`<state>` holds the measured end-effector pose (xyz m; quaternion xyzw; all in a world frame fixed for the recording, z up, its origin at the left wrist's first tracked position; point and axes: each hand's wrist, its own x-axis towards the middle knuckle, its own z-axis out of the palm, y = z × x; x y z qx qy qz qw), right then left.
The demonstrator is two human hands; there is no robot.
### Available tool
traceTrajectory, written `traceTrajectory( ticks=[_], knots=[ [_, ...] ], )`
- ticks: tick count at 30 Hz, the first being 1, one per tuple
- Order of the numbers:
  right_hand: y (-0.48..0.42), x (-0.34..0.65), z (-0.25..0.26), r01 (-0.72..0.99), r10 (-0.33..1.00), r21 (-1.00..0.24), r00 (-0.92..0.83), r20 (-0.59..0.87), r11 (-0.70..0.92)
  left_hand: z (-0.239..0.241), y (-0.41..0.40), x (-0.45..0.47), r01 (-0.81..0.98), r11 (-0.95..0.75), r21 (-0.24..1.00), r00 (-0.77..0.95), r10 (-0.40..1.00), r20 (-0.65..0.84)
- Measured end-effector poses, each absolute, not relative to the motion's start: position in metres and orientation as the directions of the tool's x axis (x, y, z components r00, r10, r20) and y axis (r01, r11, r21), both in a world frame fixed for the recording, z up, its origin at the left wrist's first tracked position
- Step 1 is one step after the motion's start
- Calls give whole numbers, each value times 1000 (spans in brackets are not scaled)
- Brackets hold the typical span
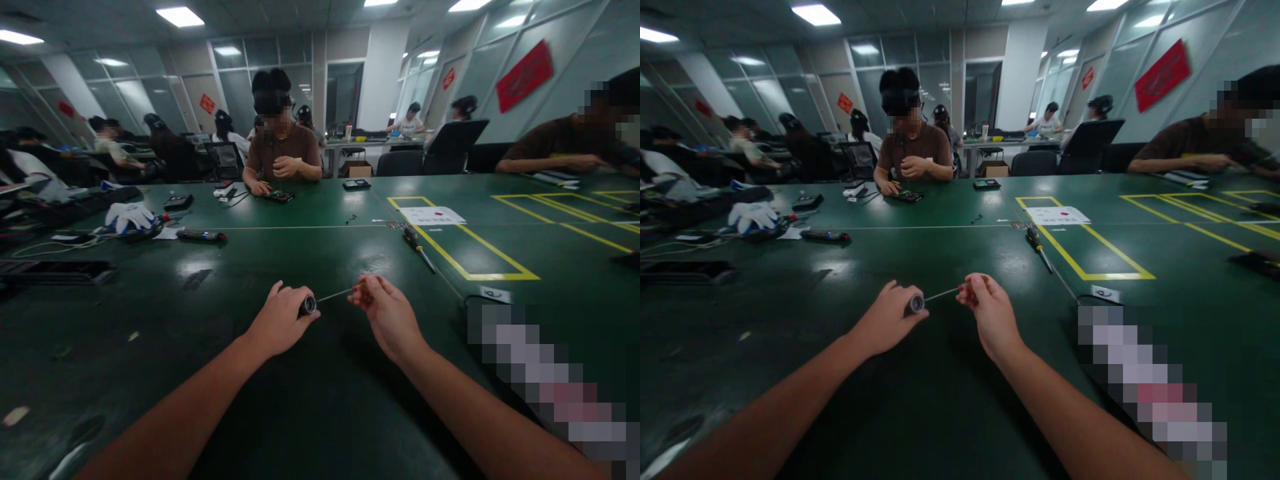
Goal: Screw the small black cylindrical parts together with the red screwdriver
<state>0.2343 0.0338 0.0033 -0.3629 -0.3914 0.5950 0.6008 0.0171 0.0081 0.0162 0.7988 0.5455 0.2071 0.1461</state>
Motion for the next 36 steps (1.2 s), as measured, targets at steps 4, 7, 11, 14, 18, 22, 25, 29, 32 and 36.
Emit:
traceTrajectory(
  ticks=[4, 7, 11, 14, 18, 22, 25, 29, 32, 36],
  knots=[
    [27, 230, 2, -269, 987, -952, -13, 157, 148, 17, 7, 18, 818, -354, 453, 306, 935, 178],
    [24, 230, 1, -191, 979, -963, -48, 201, 188, 18, 7, 18, 817, -353, 455, 307, 936, 174],
    [21, 230, 5, -137, 965, -961, -80, 251, 239, 18, 7, 18, 824, -354, 442, 309, 935, 173],
    [18, 230, 10, -92, 958, -963, -116, 263, 253, 18, 7, 18, 829, -353, 435, 307, 936, 173],
    [16, 230, 13, -171, 959, -965, -170, 228, 199, 17, 7, 17, 840, -332, 429, 296, 943, 151],
    [16, 230, 13, -152, 969, -975, -158, 188, 165, 17, 7, 17, 839, -329, 434, 302, 944, 131],
    [18, 230, 13, -134, 985, -982, -90, 150, 137, 17, 7, 18, 838, -334, 431, 309, 942, 129],
    [20, 229, 8, -161, 983, -972, -48, 178, 168, 17, 6, 19, 832, -346, 434, 322, 938, 130],
    [22, 228, 2, -145, 982, -975, -55, 180, 170, 16, 5, 18, 827, -358, 433, 337, 933, 128],
    [31, 232, -2, -252, 997, -967, -69, 41, 22, 18, 4, 18, 816, -410, 408, 382, 912, 152]
  ],
)
